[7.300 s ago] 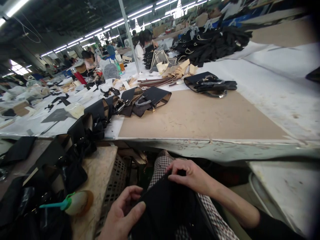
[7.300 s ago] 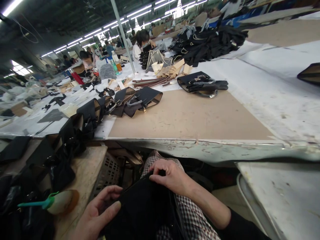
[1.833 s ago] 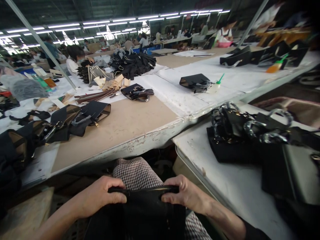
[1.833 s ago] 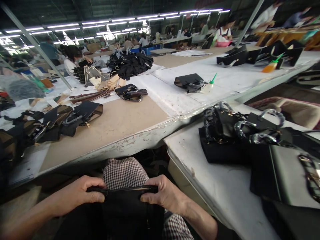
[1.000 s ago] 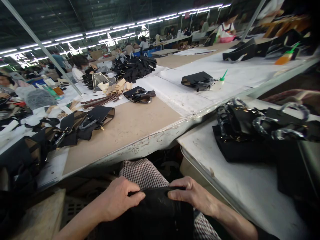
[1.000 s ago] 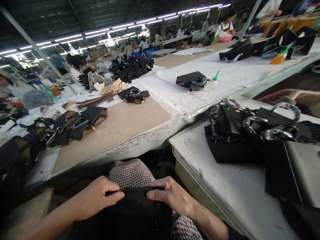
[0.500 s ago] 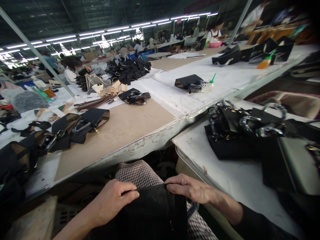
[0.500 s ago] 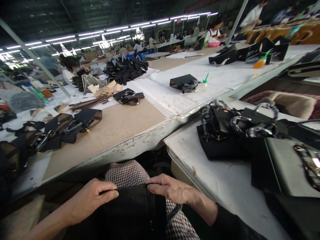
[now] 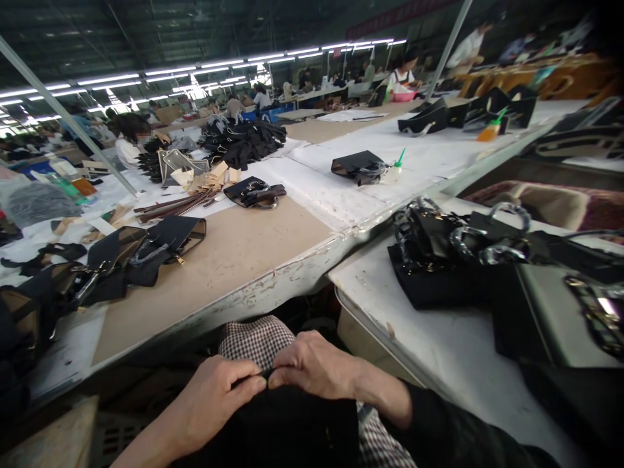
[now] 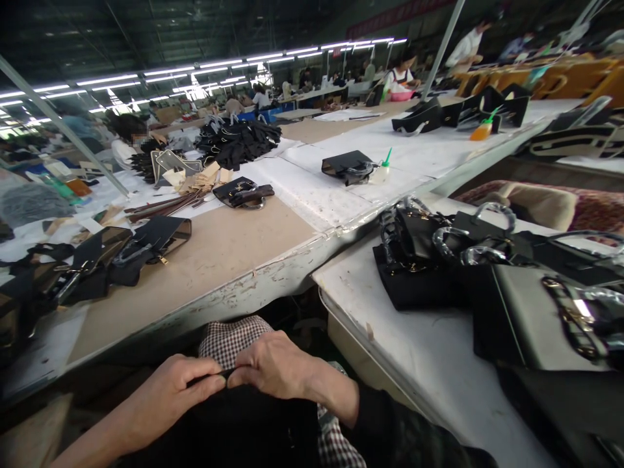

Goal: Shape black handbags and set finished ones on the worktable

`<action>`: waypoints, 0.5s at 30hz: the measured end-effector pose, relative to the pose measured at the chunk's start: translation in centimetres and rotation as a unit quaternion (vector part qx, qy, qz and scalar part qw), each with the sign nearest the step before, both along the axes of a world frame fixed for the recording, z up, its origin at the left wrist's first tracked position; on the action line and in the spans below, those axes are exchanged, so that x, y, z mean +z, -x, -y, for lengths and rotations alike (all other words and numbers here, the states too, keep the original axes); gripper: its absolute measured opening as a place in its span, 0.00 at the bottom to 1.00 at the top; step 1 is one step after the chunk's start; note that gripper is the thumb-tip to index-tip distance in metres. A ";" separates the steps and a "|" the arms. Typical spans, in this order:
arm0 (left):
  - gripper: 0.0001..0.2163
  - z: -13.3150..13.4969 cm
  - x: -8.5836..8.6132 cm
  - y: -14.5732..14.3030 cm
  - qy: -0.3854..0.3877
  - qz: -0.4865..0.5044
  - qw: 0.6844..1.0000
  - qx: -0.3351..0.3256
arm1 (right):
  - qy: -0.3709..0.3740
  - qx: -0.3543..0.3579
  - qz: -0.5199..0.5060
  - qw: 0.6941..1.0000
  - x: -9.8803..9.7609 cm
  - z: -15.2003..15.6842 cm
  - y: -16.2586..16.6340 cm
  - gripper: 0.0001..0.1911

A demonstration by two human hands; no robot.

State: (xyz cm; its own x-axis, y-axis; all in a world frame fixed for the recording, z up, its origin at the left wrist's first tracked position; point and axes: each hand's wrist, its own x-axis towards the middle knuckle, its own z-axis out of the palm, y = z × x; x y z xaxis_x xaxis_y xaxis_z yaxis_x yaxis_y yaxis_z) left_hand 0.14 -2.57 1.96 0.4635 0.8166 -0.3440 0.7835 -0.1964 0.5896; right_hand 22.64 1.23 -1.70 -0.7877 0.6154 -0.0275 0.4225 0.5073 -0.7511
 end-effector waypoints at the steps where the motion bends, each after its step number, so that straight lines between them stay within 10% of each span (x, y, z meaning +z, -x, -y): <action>1: 0.19 0.1 0.0 0.1 -0.004 -0.004 1.000 -0.003 | 0.020 0.012 -0.010 1.000 -0.1 -0.3 0.0 0.15; 8: 0.18 0.8 -0.1 1.1 0.000 -0.018 1.000 -0.001 | 0.209 0.007 -0.055 0.976 -1.4 -1.5 -5.1 0.17; 15: 0.14 0.2 1.0 1.4 0.065 0.013 0.998 0.018 | 0.236 -0.080 -0.117 0.961 -3.0 1.2 -7.6 0.24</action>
State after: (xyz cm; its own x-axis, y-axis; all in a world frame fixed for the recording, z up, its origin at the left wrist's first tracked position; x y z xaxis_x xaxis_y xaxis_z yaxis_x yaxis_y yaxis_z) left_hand -1.31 -2.74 2.93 0.4450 0.7818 -0.4367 0.7730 -0.0891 0.6281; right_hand 30.22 -0.02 -4.67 -0.7028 0.6914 -0.1672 0.2584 0.0291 -0.9656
